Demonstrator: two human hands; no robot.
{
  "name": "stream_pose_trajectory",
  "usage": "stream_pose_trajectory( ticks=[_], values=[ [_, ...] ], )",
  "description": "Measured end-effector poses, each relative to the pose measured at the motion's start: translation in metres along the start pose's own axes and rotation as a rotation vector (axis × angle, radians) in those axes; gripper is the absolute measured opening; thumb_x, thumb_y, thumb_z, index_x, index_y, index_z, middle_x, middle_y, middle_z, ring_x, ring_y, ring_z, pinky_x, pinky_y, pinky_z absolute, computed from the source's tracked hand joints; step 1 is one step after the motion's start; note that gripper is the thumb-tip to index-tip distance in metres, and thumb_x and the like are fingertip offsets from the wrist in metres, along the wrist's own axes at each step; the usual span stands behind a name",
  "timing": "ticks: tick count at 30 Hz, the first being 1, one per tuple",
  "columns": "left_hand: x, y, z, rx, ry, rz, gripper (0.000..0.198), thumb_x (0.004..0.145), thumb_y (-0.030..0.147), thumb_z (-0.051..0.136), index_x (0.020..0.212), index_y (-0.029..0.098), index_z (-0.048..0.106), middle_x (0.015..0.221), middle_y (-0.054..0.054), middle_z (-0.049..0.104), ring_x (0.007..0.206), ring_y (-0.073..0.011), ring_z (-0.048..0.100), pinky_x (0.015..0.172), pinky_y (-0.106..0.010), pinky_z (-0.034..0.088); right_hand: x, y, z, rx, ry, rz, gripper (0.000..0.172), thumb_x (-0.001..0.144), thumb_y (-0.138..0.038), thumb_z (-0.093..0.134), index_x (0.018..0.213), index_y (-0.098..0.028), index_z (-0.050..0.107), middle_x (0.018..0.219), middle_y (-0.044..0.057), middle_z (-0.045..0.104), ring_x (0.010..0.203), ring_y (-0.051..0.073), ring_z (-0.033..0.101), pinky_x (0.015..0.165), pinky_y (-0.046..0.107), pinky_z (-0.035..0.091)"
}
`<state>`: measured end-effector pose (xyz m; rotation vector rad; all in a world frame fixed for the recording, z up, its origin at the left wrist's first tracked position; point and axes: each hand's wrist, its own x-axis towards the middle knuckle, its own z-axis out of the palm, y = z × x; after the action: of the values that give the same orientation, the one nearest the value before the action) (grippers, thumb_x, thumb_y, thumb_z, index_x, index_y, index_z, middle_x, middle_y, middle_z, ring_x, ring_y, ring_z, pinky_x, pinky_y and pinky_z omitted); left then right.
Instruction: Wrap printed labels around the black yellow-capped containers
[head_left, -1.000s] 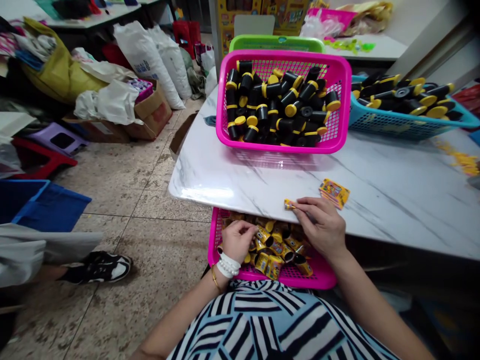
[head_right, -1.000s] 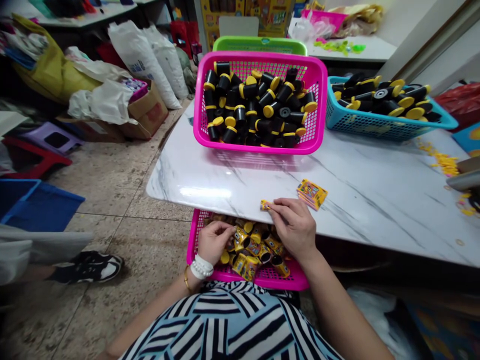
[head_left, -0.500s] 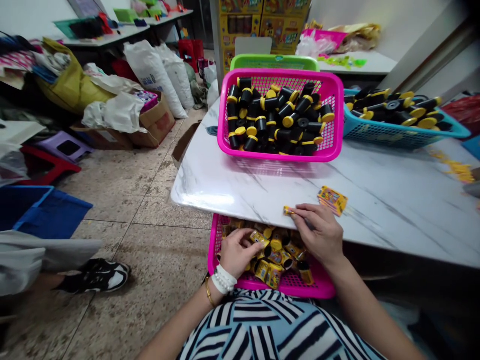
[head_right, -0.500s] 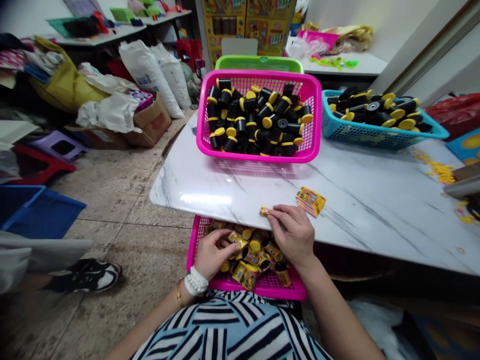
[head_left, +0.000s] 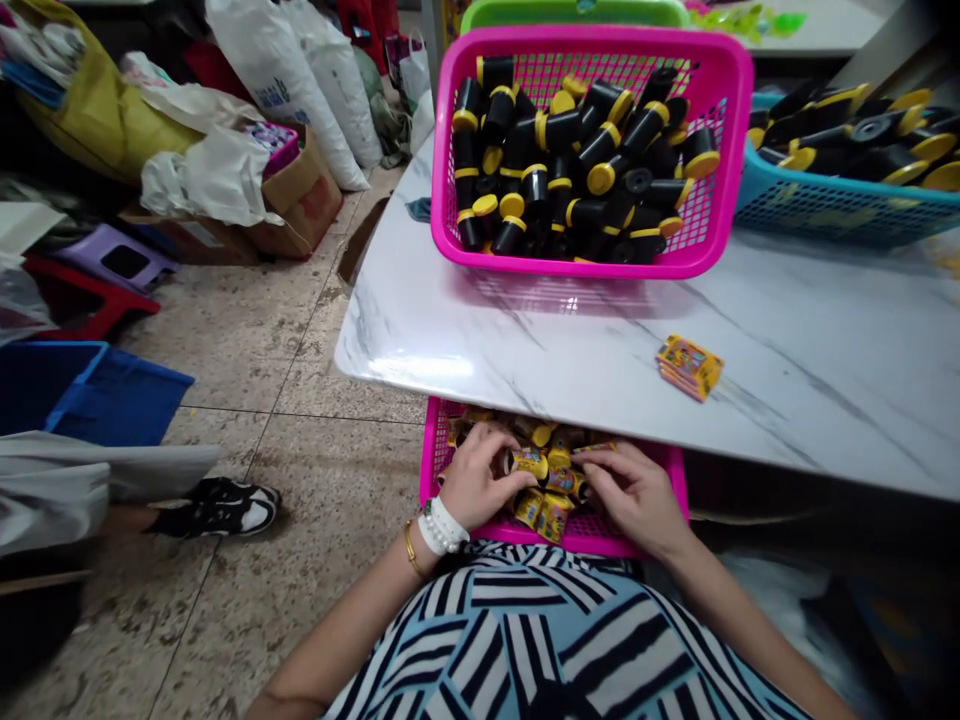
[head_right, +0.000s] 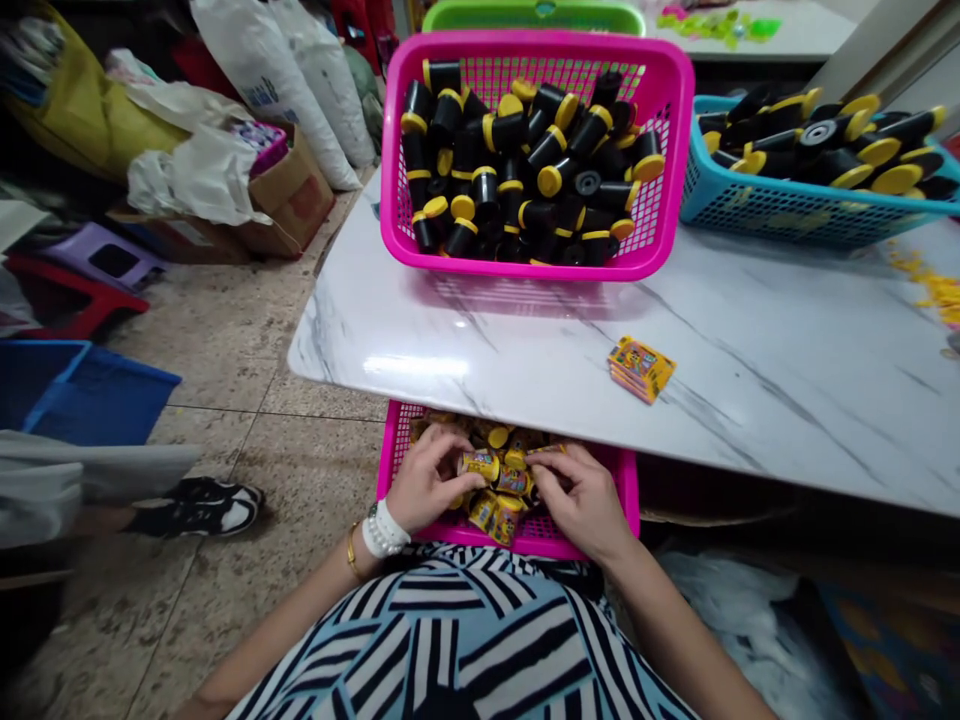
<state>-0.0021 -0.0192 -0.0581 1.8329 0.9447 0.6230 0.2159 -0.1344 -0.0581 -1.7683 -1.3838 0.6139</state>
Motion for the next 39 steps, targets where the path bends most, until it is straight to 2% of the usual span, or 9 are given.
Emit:
stream_pose_trajectory(
  ticks=[6,9,21,25,28,30,34,36,39],
  values=[
    [-0.007,0.014,-0.004,-0.626,-0.208,-0.348,0.038,0.071,0.033,0.086,0.1,0.018,0.066,0.082,-0.002,0.07,0.061,-0.0133,0.061,0.057,-0.025,0.051,0.013,-0.021,-0.002,0.217,-0.182,-0.116,0.037,0.086,-0.024,0.075,0.123,-0.029,0.075,0.109,0.008,0.072,0.079,0.016,0.07,0.073,0.031,0.061],
    [-0.007,0.026,-0.006,-0.835,-0.326,-0.485,0.046,0.063,0.034,0.091,0.099,0.017,0.067,0.076,-0.001,0.07,0.06,-0.0132,0.064,0.06,-0.027,0.055,0.015,-0.028,-0.001,0.314,-0.214,-0.149,0.031,0.084,-0.027,0.079,0.115,-0.031,0.079,0.104,0.006,0.075,0.086,0.018,0.072,0.077,0.031,0.061],
    [-0.006,0.025,-0.01,-0.783,-0.403,-0.433,0.038,0.063,0.031,0.091,0.093,0.016,0.072,0.077,-0.001,0.072,0.065,-0.0124,0.066,0.065,-0.023,0.053,0.007,-0.04,0.004,0.276,-0.113,-0.186,0.016,0.084,-0.025,0.077,0.098,-0.028,0.083,0.084,0.005,0.079,0.075,0.019,0.074,0.068,0.03,0.061],
    [-0.005,0.021,-0.021,-0.383,-0.269,-0.233,0.031,0.084,0.033,0.074,0.11,0.017,0.074,0.08,-0.006,0.077,0.066,-0.0174,0.07,0.065,-0.029,0.057,0.009,-0.045,-0.006,0.296,-0.033,-0.111,0.023,0.093,-0.02,0.066,0.108,-0.03,0.081,0.09,0.005,0.079,0.078,0.019,0.074,0.067,0.031,0.063],
    [-0.002,0.03,-0.028,0.008,-0.032,0.055,0.035,0.091,0.03,0.065,0.123,0.018,0.072,0.109,-0.014,0.079,0.094,-0.0261,0.075,0.087,-0.043,0.06,0.012,-0.051,-0.011,0.434,0.052,0.017,0.023,0.094,-0.023,0.066,0.111,-0.03,0.079,0.086,0.004,0.079,0.064,0.017,0.071,0.058,0.031,0.063],
    [0.001,0.043,-0.029,0.097,0.079,0.164,0.039,0.089,0.032,0.07,0.125,0.018,0.071,0.119,-0.015,0.076,0.107,-0.0296,0.072,0.097,-0.048,0.056,0.016,-0.059,-0.01,0.527,0.064,0.128,0.042,0.093,-0.027,0.069,0.135,-0.031,0.066,0.08,0.003,0.078,0.059,0.017,0.07,0.055,0.031,0.063],
    [0.016,0.066,-0.022,-0.126,0.065,0.073,0.028,0.084,0.032,0.077,0.107,0.017,0.077,0.098,-0.009,0.08,0.089,-0.0235,0.074,0.082,-0.035,0.06,0.027,-0.076,-0.003,0.647,-0.043,0.242,0.087,0.092,-0.033,0.071,0.163,-0.032,0.02,0.066,-0.004,0.071,0.054,0.016,0.067,0.054,0.028,0.061],
    [0.025,0.068,-0.018,-0.299,0.06,-0.022,0.014,0.087,0.029,0.072,0.088,0.016,0.077,0.081,-0.006,0.077,0.074,-0.0186,0.071,0.069,-0.028,0.058,0.032,-0.079,-0.001,0.664,-0.084,0.256,0.086,0.092,-0.036,0.071,0.162,-0.031,0.022,0.068,-0.004,0.071,0.055,0.015,0.067,0.055,0.028,0.06],
    [0.037,0.064,-0.013,-0.372,0.148,-0.086,0.018,0.087,0.028,0.069,0.076,0.015,0.074,0.072,-0.004,0.074,0.066,-0.0159,0.067,0.063,-0.024,0.054,0.04,-0.076,-0.002,0.654,-0.077,0.286,0.06,0.091,-0.043,0.071,0.144,-0.024,0.051,0.074,0.0,0.072,0.057,0.014,0.066,0.056,0.027,0.058]
  ],
)
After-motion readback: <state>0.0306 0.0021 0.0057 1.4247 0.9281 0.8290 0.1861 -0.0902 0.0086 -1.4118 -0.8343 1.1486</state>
